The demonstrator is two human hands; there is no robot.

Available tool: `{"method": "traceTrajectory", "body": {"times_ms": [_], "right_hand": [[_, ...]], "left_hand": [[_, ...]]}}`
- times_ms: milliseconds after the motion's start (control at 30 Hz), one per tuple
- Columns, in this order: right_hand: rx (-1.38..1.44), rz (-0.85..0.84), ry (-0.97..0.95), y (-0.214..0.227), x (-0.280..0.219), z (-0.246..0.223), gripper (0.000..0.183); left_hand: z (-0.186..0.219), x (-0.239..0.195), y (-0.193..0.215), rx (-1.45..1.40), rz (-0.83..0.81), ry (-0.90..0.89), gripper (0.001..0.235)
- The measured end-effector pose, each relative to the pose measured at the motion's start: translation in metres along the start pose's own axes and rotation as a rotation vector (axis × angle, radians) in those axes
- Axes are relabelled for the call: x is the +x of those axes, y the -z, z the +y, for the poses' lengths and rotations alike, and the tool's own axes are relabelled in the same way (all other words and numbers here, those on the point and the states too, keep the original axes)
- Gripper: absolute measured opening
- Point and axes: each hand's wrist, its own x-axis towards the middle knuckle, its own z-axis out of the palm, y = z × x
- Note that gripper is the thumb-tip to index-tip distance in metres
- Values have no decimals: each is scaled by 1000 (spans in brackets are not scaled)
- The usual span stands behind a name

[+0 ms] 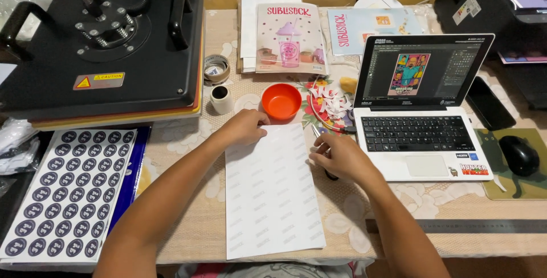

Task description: The person peels small circular stickers from a backing sheet and places them onto a white transfer sheet. They then pick up a sheet of printed circular stickers and a roll of tape, preparing to continue the process.

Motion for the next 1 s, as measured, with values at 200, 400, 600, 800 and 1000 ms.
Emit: {"method": "traceTrajectory", "body": {"times_ms": [200,400,600,800,1000], "right_hand": [[183,120,-17,-26,14,-2,54],[271,142,20,-48,30,10,44],[663,244,117,-42,35,24,22],[1011,556,316,-41,21,17,14],[994,842,552,-51,18,28,15]], "left_hand": [[3,-5,0,40,23,-44,37],[9,-16,5,63,23,-72,40],[-18,-45,-2,-12,334,-172,62],[-32,-76,-39,-623,877,-184,82],[41,-129,-31,-1020,720,-460,14]]}}
